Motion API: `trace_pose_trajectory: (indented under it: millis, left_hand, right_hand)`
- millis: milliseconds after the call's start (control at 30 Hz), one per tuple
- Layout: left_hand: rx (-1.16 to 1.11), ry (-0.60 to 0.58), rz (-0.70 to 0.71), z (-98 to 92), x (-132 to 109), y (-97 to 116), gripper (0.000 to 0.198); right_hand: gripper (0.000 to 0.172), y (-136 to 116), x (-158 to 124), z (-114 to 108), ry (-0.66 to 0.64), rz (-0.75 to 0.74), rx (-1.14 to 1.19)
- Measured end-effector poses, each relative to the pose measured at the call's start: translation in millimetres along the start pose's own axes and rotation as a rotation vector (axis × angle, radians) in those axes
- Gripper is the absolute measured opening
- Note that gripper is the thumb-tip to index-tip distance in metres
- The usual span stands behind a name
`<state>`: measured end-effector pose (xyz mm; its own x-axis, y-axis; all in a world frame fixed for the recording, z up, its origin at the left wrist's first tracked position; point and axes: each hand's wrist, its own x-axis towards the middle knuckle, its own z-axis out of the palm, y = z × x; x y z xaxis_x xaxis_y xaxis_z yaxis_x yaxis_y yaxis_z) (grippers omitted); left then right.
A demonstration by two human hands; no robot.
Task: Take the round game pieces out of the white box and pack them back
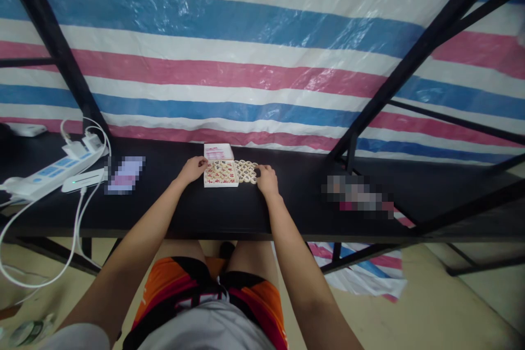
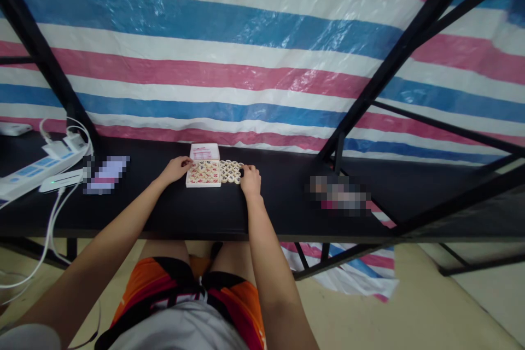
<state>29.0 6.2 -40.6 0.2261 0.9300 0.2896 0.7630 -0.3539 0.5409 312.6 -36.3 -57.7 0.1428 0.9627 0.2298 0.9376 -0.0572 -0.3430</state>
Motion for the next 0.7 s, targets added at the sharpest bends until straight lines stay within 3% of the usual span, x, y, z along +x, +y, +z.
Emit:
trace_pose_trajectory:
  millis: [233,367,533,600,700]
  left_hand:
    - [0.002,-0.002,0.013,-1.0,-0.5,1.9,0.026]
    - [-0.017,-0.003,0.012,0.0,-0.6,0.7,0.026]
    - [-0.001,0.0,0.017,1.7,0.3,-2.8,0.027]
    - [0.006,0.0,0.022,2.0,0.8,-3.5,0.027]
    - [0.01,0.001,0.024,2.3,1.2,-3.7,0.028]
  right_hand:
    - [0.048,2.3,0.5,2.0,0.027,-0.008,0.009]
    - [0.04,-4.1,-0.6,1.6,0.133,-0.04,0.025]
    - [0.033,-36.8,-10.4,1.3,0.209,-0.401,0.096]
    - [0.036,-50.9,-16.1,2.8,0.193,-0.566,0.118]
    - [0.04,-63.1,-22.5,6.8,0.139,-0.683,0.103]
